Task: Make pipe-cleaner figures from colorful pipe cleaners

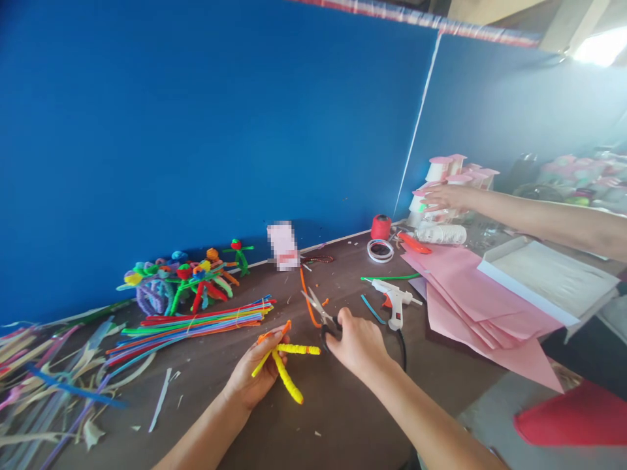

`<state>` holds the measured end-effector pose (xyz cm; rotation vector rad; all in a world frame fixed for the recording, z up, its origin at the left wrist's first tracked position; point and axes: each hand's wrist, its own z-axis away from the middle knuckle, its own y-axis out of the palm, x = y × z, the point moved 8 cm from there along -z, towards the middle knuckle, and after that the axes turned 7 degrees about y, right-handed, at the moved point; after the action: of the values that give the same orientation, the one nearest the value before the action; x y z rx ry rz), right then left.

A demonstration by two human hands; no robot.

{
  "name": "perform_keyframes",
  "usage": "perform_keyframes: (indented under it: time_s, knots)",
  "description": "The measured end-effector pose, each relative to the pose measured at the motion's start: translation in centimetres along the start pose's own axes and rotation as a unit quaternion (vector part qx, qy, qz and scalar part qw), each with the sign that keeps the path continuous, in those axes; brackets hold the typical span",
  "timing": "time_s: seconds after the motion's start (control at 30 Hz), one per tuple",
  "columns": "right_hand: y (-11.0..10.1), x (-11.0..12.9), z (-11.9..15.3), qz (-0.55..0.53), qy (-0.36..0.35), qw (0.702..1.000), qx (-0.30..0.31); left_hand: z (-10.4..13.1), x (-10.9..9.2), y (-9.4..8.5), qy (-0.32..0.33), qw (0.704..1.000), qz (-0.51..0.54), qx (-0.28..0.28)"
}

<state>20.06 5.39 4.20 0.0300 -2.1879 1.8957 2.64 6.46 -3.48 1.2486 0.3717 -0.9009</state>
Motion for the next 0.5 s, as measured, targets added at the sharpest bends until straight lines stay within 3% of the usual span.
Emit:
perform_keyframes:
  time_s: [0.17,0.4,0.5]
  knots:
    - [0.1,-1.7,-1.3,0.042,0.021,0.998,0.05,0.4,-0.2,0.5,0.007,1.0,-0.024,0.004]
    - [0.0,-0.2,-3.0,0.143,-0.075,0.975,0.151,0.9,-0.6,1.6,0.014,0.996,-0.058,0.061]
    - [-0.7,0.5,-3.5,0.117,-0.113,0.97,0.183,1.0,-0.6,1.8,0.008,0.995,-0.057,0.082]
